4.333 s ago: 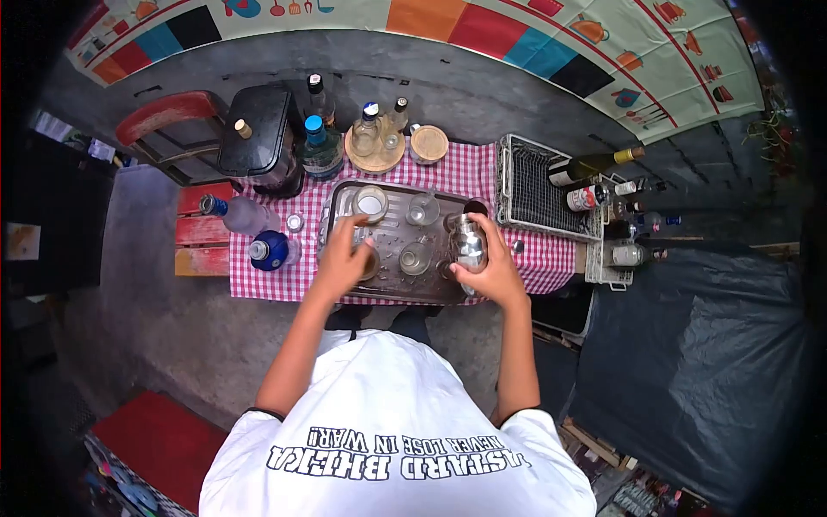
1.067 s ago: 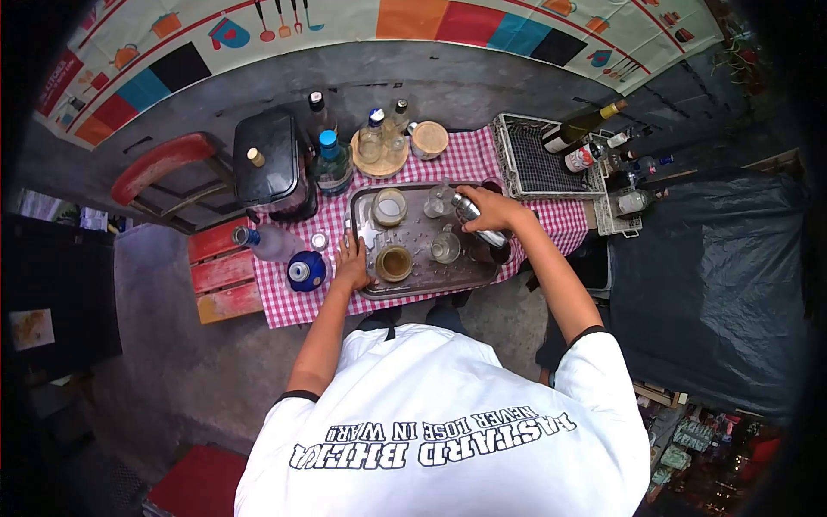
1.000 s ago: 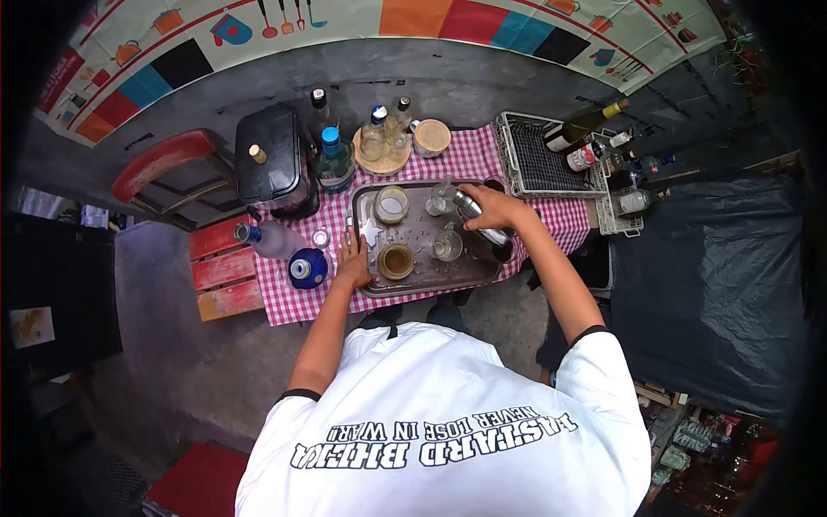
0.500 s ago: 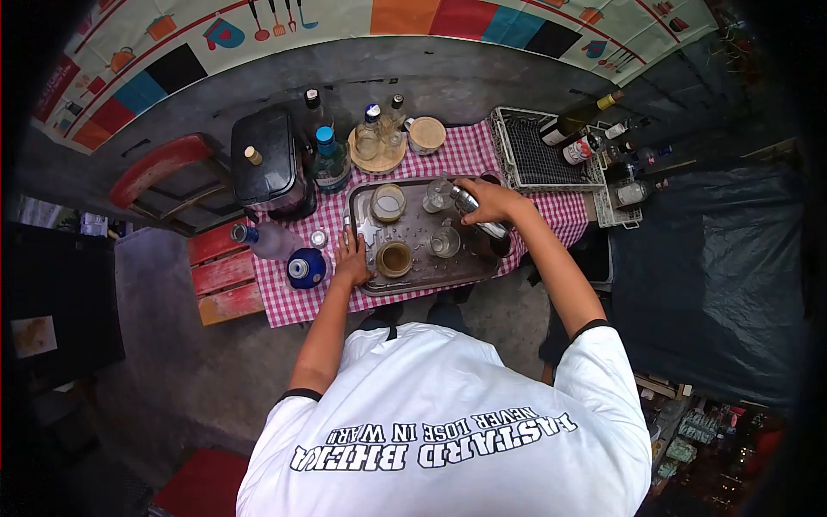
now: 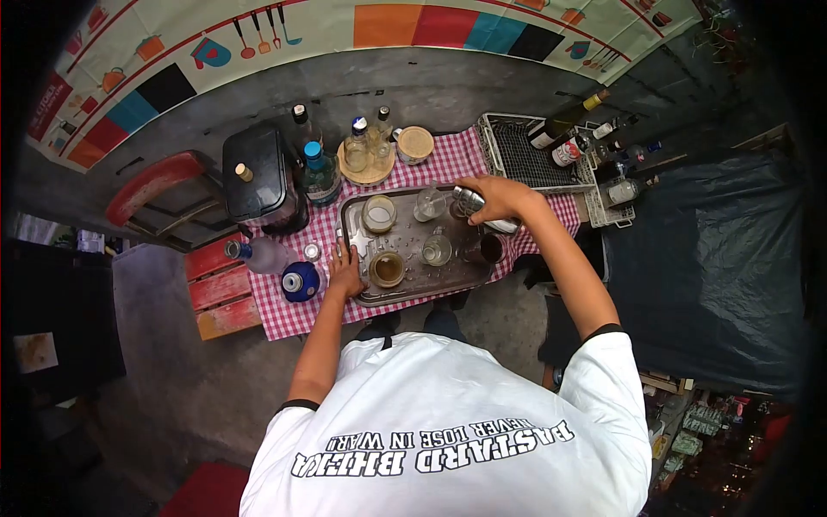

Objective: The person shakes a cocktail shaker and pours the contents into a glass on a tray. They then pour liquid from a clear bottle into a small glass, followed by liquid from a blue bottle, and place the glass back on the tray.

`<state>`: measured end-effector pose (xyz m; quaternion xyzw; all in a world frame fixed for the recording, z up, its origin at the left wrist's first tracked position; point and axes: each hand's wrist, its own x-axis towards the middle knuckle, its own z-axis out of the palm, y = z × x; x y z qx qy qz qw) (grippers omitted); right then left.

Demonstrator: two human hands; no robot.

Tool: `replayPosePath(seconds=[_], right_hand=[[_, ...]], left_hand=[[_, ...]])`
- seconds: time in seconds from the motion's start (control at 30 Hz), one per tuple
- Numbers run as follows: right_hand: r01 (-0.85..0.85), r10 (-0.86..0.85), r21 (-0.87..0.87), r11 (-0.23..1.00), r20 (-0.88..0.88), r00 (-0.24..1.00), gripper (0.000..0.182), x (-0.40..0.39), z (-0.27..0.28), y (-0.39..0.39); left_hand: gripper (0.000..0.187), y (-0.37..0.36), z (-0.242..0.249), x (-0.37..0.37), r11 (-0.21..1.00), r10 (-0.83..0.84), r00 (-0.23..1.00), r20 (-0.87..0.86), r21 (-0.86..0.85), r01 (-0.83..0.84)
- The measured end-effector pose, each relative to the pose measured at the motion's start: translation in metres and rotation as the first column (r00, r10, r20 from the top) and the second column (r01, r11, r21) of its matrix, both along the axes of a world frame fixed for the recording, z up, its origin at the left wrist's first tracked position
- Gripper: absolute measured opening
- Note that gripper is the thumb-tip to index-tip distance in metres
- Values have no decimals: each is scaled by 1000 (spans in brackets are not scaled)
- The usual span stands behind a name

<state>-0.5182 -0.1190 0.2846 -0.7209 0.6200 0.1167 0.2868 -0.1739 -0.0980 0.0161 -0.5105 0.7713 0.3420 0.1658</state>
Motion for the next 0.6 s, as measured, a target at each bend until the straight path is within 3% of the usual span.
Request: replayPosePath(seconds=[0.1,0.23,0.4,0.43,0.6], right_hand=[[-54,56,-69,996,27,998,88,-4,11,-1],[-19,19,-8,1000,-6,1000,87,3,26,-4],[-91,91,7,996,-47,995,88,6,-1,-15],[-88,92,75,993,-48,995,90,12,1,-18],[-106,111,114,988,-42,993,91,14,-51,-33]], left_hand=[[119,0,1,-1,1000,14,1000,6,1,-14],[117,0,-3,0,1000,11,1000,6,-4,-11],[115,1,-8,1,1000,14,1000,-7,-24,-14],[114,2,-9,1,1000,17,1000,-13,-26,-17],[115,2,-7,0,999,30,1000,-1,-13,-30]])
